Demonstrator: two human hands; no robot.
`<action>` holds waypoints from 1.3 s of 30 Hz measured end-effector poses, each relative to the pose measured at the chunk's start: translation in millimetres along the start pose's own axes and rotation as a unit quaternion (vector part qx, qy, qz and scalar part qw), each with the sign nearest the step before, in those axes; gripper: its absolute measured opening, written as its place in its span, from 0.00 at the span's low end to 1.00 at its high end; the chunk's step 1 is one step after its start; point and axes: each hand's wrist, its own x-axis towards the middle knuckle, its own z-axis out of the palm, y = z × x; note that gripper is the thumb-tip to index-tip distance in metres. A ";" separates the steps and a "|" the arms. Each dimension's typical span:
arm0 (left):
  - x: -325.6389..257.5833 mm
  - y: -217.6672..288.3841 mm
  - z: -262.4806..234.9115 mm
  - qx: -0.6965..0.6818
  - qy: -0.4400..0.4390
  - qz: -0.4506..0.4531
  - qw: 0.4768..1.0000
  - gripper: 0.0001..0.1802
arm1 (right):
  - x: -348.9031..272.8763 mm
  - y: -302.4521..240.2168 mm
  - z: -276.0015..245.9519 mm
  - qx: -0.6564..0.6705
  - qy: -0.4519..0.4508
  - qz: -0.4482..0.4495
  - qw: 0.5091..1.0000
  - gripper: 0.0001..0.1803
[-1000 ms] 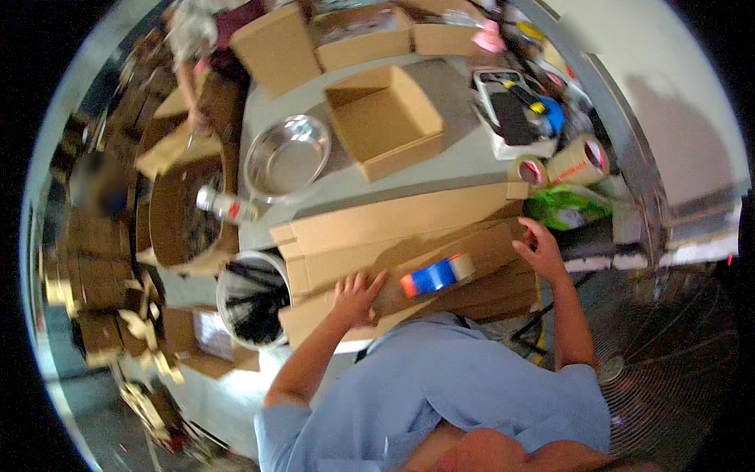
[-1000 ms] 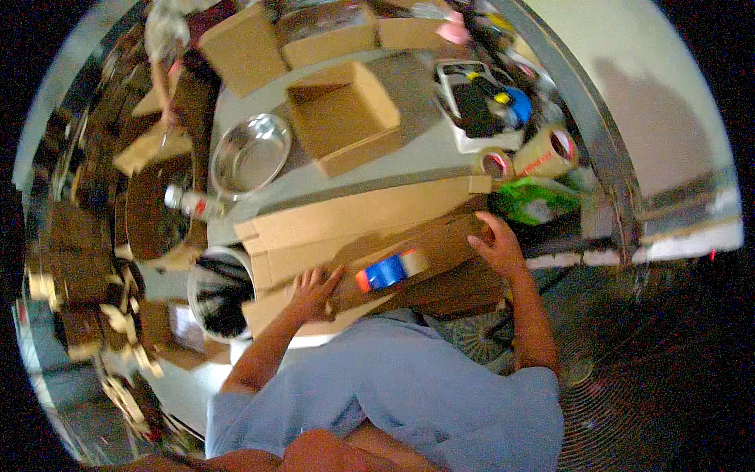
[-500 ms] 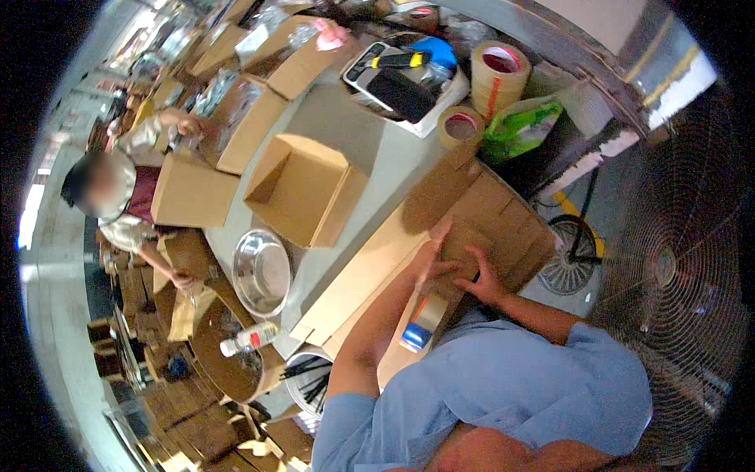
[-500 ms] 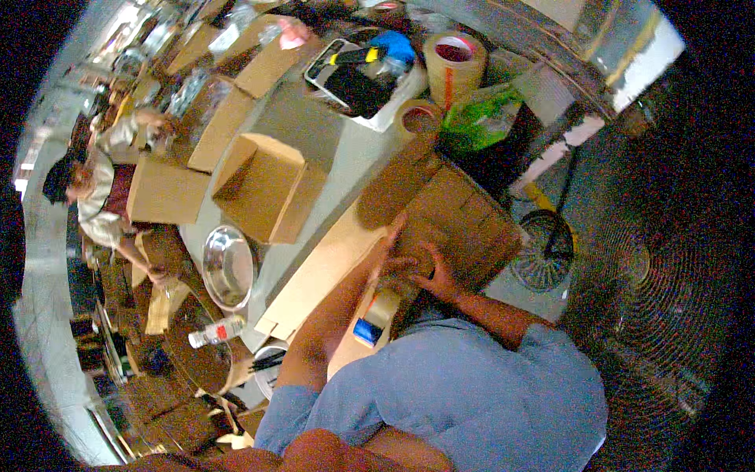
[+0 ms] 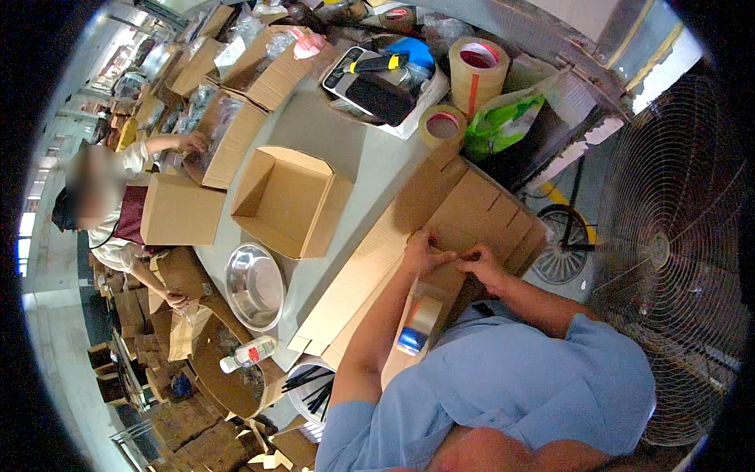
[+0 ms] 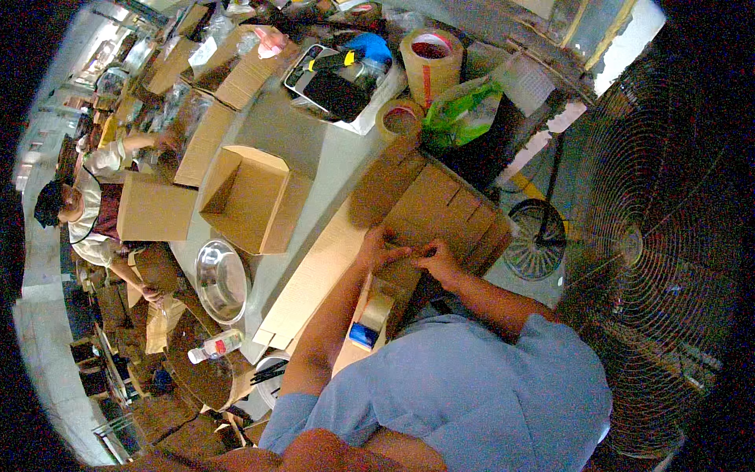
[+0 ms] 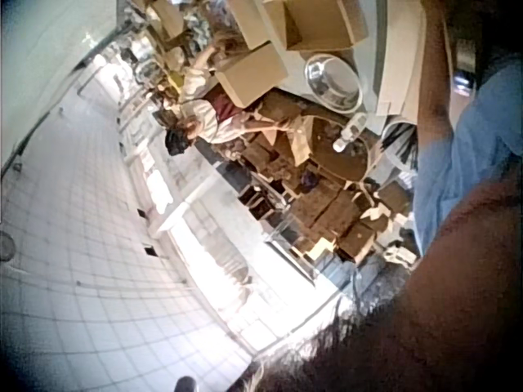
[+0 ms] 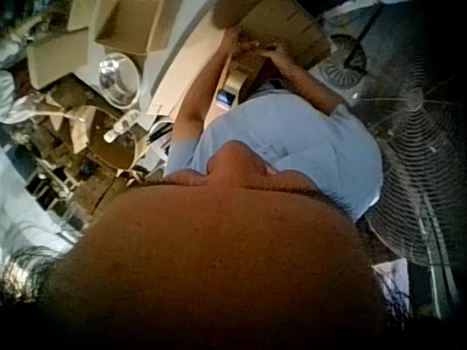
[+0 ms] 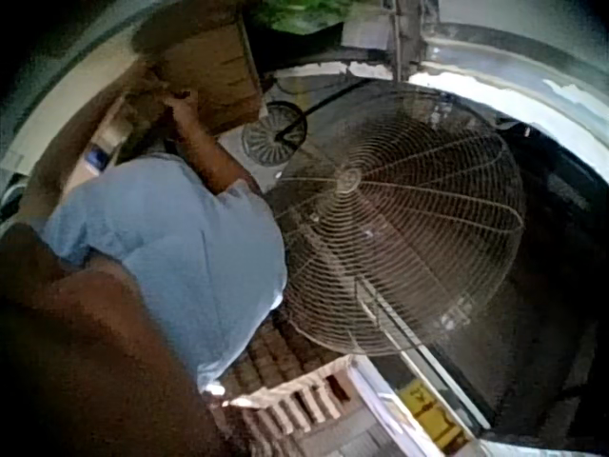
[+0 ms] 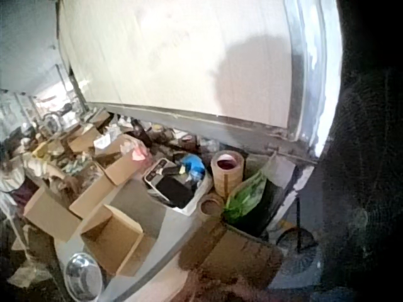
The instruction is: The person places metal drawer slides and small bags into cardboard boxes, then seals the boxes using a handheld tape dispenser.
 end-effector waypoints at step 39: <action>-36.4 66.9 -9.2 0.191 0.043 0.221 0.955 0.20 | 49.9 -172.9 -29.3 -0.712 -0.161 -0.286 0.621 0.35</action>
